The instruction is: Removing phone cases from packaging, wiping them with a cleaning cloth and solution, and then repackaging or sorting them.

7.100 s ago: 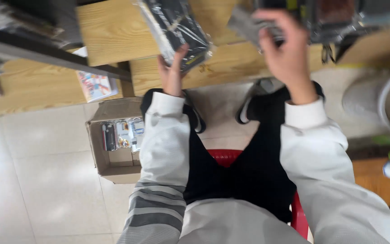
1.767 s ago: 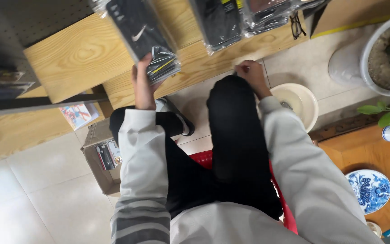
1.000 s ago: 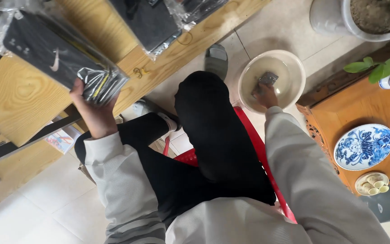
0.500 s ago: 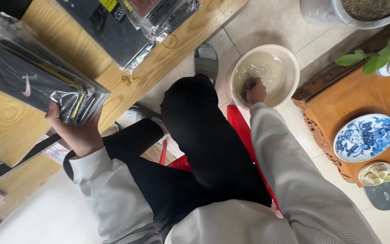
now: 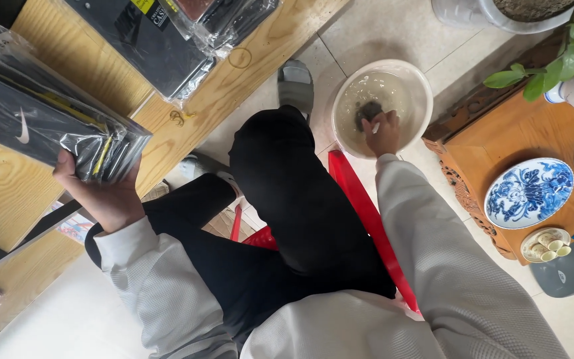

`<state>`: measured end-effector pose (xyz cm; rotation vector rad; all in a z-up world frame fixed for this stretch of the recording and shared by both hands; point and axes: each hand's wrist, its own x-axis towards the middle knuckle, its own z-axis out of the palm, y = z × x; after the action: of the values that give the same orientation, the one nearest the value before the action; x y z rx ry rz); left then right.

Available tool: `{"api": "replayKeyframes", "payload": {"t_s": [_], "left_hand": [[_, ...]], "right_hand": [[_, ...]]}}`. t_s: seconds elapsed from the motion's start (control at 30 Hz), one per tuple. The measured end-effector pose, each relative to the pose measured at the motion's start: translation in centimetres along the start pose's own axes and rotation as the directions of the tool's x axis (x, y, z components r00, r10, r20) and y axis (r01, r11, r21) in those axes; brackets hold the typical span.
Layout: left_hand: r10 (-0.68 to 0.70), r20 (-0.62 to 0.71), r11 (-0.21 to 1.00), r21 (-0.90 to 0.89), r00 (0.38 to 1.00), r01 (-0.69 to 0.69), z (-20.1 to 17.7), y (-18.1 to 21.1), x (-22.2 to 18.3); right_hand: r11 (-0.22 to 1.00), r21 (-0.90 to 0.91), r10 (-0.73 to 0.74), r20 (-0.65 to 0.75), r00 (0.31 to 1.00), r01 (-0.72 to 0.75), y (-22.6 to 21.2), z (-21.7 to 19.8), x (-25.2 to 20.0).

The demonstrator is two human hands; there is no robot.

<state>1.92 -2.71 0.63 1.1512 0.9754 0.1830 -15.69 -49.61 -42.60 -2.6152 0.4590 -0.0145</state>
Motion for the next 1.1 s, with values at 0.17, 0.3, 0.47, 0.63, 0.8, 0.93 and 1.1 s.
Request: {"api": "replayKeyframes", "payload": {"t_s": [0.17,0.3,0.47,0.63,0.8,0.93,1.1], "left_hand": [[0.005,-0.044,1.000,0.013,0.999,-0.004,0.0,0.0,-0.1],[-0.003,0.002,1.000,-0.015,1.000,0.003,0.0,0.0,0.1],[0.002,0.016,1.000,-0.030,1.000,-0.001,0.0,-0.2,0.2],[-0.013,-0.038,1.000,-0.006,0.999,0.013,0.2,0.0,0.2],[0.005,-0.031,1.000,0.000,0.999,-0.005,0.2,0.0,-0.1],[-0.003,-0.043,1.000,0.002,0.999,0.003,0.3,0.0,-0.1],[0.000,-0.047,1.000,0.012,0.999,0.001,0.1,0.0,0.1]], "right_hand": [[0.970,0.069,0.204,0.278,0.939,-0.231,-4.4,-2.0,1.3],[0.922,0.061,0.310,0.473,0.824,-0.382,-7.0,-2.2,1.4],[0.950,0.080,0.240,0.427,0.872,-0.301,-4.0,2.3,0.1],[0.904,0.108,0.302,0.525,0.796,-0.414,-3.0,3.1,0.3],[0.766,0.039,0.497,0.596,0.631,-0.641,-4.2,2.3,0.4],[0.683,0.100,0.561,0.564,0.606,-0.724,-5.9,0.1,0.8],[0.314,0.455,0.658,0.529,0.537,-0.833,-4.2,1.2,0.9]]}}
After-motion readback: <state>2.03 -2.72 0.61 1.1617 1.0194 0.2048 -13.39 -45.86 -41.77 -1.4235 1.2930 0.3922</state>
